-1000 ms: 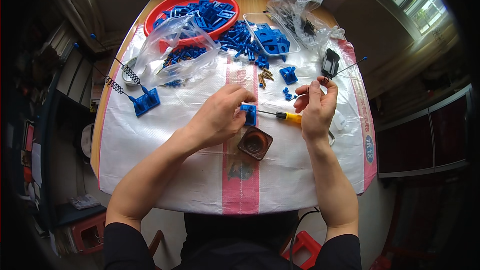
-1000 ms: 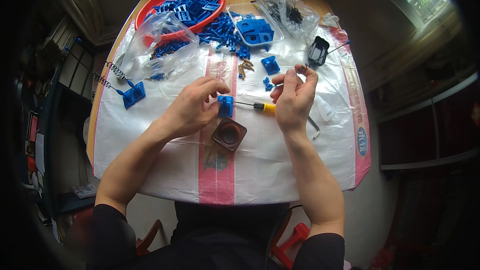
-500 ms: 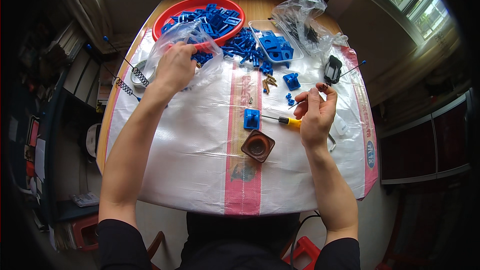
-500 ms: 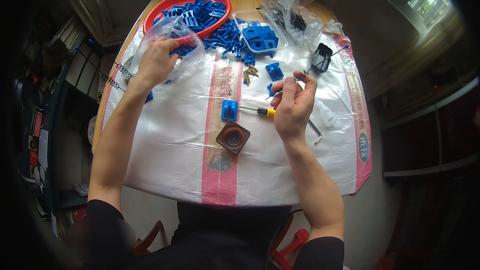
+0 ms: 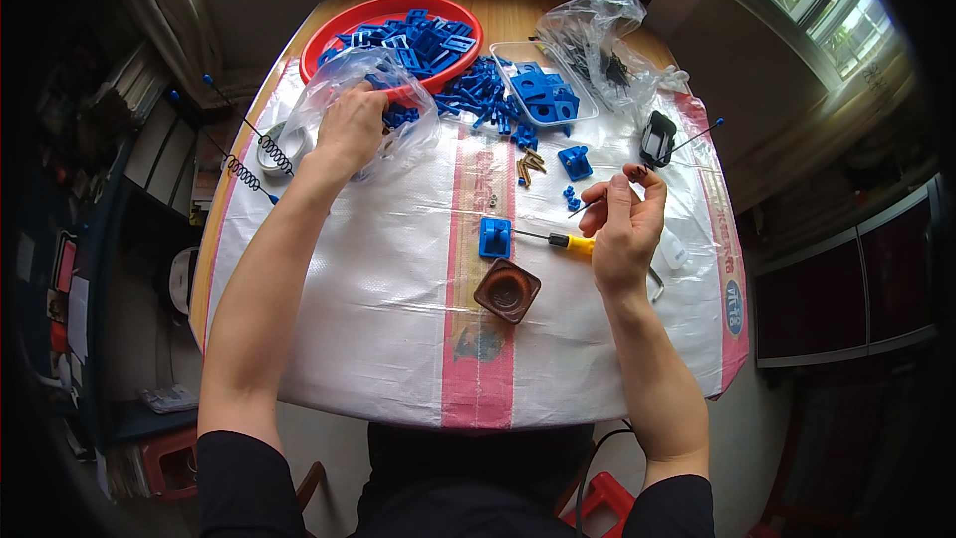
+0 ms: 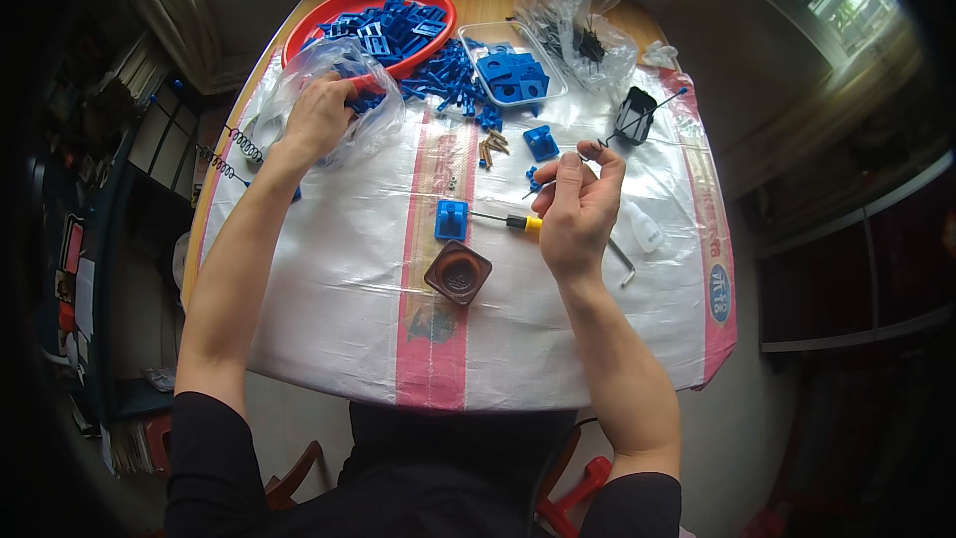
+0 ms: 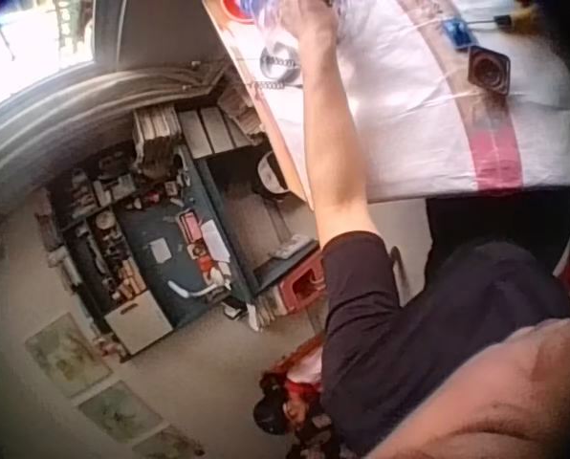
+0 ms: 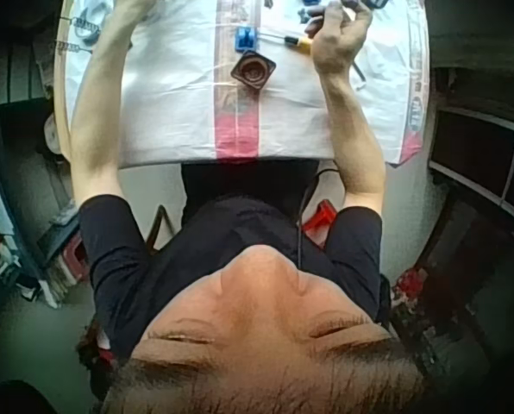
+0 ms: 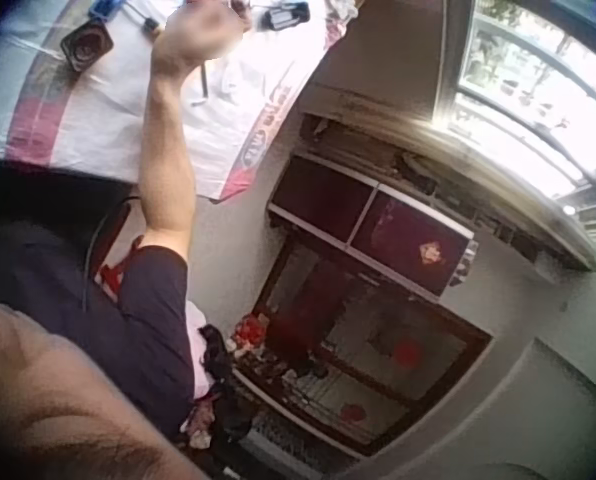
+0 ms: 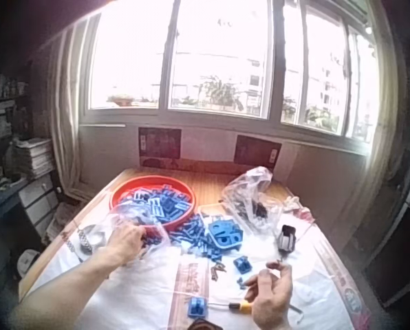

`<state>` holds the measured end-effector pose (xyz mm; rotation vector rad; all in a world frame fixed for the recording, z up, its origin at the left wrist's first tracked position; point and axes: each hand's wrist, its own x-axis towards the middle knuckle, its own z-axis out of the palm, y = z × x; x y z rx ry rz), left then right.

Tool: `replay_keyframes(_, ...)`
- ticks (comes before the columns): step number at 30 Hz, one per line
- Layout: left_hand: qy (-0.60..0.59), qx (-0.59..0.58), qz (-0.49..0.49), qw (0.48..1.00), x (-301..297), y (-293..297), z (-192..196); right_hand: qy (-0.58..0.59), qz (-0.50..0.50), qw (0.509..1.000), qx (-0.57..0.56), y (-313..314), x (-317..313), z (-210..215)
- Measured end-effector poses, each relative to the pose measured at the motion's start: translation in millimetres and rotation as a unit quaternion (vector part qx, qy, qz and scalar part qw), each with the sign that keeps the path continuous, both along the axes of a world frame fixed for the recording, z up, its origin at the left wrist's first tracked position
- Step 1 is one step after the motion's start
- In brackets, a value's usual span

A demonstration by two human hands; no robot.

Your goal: Assembling blue plastic fixture components using a screwdriver and small screws.

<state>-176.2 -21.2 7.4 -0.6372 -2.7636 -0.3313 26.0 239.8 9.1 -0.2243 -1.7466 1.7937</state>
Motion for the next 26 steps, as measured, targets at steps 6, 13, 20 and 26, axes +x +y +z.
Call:
replay_keyframes(6, 0.007, -0.012, -0.055, 0.998, 11, 1, 7, 0.001, 0.009, 1.000, 0.004, 3, 2, -2)
replay_keyframes(13, 0.038, -0.029, -0.086, 0.995, -4, -9, -7, 0.008, 0.040, 0.998, -0.045, 2, -1, -4)
replay_keyframes(20, 0.128, 0.210, -0.129, 0.961, 24, -1, 16, 0.062, 0.102, 0.991, -0.057, 3, -1, -6)
replay_keyframes(26, -0.166, 0.487, -0.241, 0.823, 107, 25, 41, 0.112, 0.195, 0.971, -0.085, -8, 5, 1)
